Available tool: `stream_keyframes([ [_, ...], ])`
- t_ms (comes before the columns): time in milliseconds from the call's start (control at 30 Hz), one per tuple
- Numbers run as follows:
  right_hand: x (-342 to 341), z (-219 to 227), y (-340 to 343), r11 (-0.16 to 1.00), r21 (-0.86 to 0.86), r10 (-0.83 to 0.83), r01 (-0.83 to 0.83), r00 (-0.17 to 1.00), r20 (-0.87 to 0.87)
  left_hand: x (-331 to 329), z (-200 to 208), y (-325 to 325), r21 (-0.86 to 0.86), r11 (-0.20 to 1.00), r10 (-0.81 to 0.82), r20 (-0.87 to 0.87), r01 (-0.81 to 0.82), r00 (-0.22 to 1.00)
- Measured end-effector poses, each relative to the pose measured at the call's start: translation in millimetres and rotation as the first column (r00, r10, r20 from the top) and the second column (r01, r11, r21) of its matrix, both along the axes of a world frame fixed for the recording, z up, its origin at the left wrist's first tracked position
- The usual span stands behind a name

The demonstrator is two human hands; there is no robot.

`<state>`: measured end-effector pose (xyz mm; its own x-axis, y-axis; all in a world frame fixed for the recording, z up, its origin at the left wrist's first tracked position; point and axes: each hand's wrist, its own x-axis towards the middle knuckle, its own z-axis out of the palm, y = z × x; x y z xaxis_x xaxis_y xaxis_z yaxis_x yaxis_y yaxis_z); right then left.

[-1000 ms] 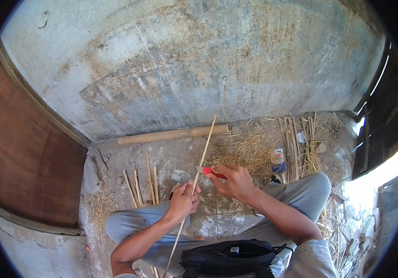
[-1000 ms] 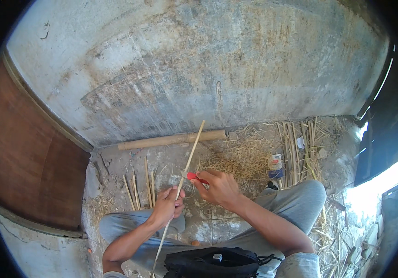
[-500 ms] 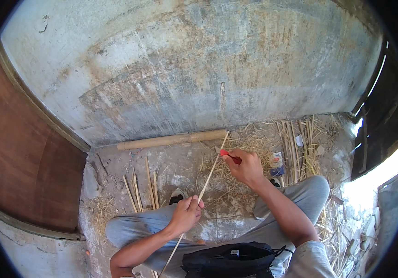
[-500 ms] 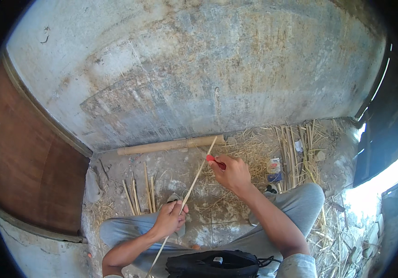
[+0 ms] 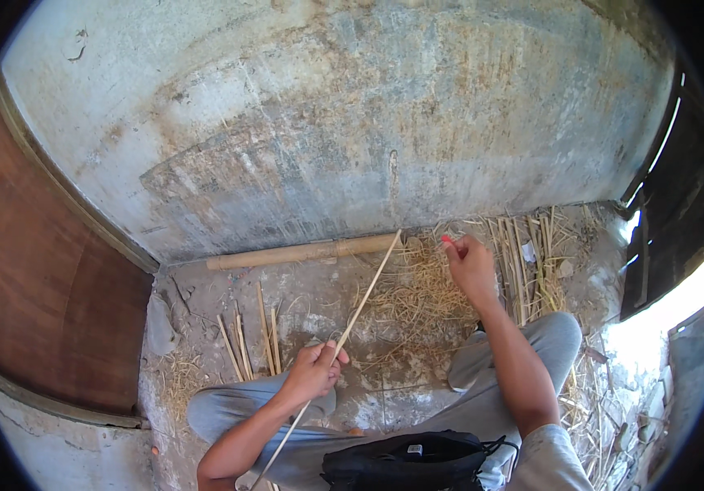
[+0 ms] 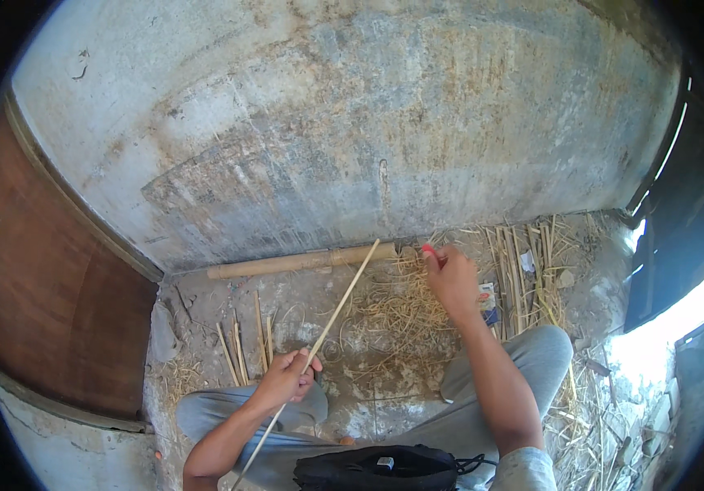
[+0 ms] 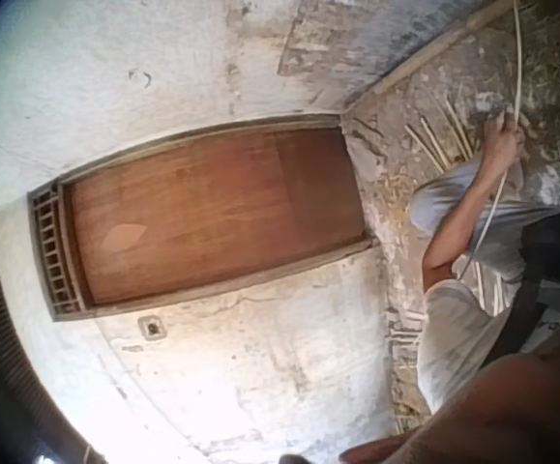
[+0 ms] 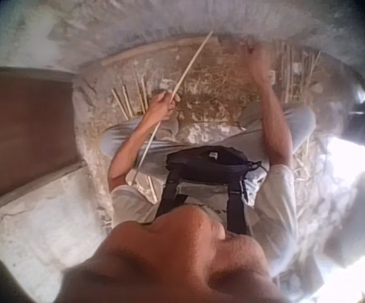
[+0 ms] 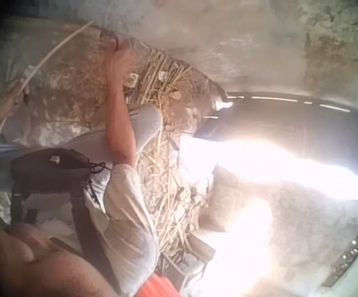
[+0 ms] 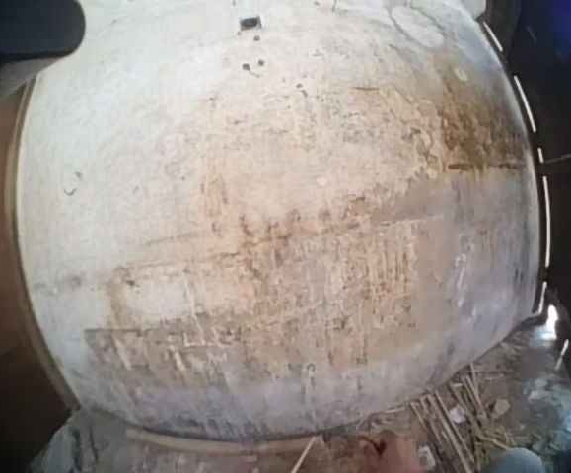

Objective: The person shapes a thin bamboo stick by shaving along its length with a utility knife.

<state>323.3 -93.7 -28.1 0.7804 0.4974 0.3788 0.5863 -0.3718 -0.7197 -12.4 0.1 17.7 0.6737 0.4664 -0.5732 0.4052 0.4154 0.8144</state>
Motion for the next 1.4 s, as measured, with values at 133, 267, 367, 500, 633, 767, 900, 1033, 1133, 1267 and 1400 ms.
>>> stream_keyframes([
  [133, -74.5, 27.1, 6.3, 0.948, 0.114, 0.310, -0.296, 0.940, -0.142, 1.8, -13.0, 7.1, 0.079, 0.996, 0.046, -0.033, -0.043, 0.998],
  [267, -126.0, 24.3, -5.1, 0.839, 0.097, 0.540, -0.535, 0.841, -0.032, 12.4, -11.2, 1.4, 0.122, 0.988, 0.094, 0.008, -0.095, 0.995],
  [367, -129.7, 17.7, -5.3, 0.779, 0.125, 0.606, -0.614, 0.789, 0.100, 14.9, -12.4, 0.5, 0.158, 0.982, 0.100, 0.021, -0.103, 0.995],
  [500, -133.8, 19.3, -5.0, 0.781, 0.133, 0.604, -0.610, 0.792, 0.085, 13.5, -10.3, -0.6, 0.148, 0.985, 0.090, 0.025, -0.093, 0.996],
  [633, -135.1, 24.6, -4.7, 0.795, 0.106, 0.580, -0.597, 0.800, 0.155, 14.7, -9.6, -3.9, 0.138, 0.985, 0.098, 0.049, -0.104, 0.994],
  [767, -135.5, 21.8, -4.6, 0.812, 0.091, 0.544, -0.577, 0.804, 0.242, 14.0, -9.9, -7.1, 0.103, 0.987, 0.117, 0.052, -0.121, 0.992],
  [900, -122.5, 18.9, -0.7, 0.857, 0.042, 0.501, -0.514, 0.848, 0.174, 12.4, -13.9, -13.4, 0.038, 0.990, 0.131, 0.048, -0.133, 0.990],
  [1033, -114.3, 20.6, 1.6, 0.865, 0.127, 0.462, -0.486, 0.869, 0.179, 11.8, -13.3, -19.2, 0.203, 0.974, 0.093, 0.049, -0.101, 0.994],
  [1133, -114.0, 21.1, 0.6, 0.874, 0.116, 0.448, -0.471, 0.875, 0.181, 11.3, -10.6, -20.7, 0.225, 0.969, 0.090, 0.049, -0.099, 0.995],
  [1267, -111.8, 18.2, 0.4, 0.872, 0.096, 0.449, -0.480, 0.862, 0.233, 11.8, -16.1, -23.3, 0.237, 0.965, 0.099, 0.070, -0.113, 0.993],
  [1400, -110.1, 11.2, 2.7, 0.879, 0.102, 0.435, -0.466, 0.870, 0.232, 13.0, -20.9, -22.5, 0.263, 0.959, 0.094, 0.046, -0.103, 0.994],
])
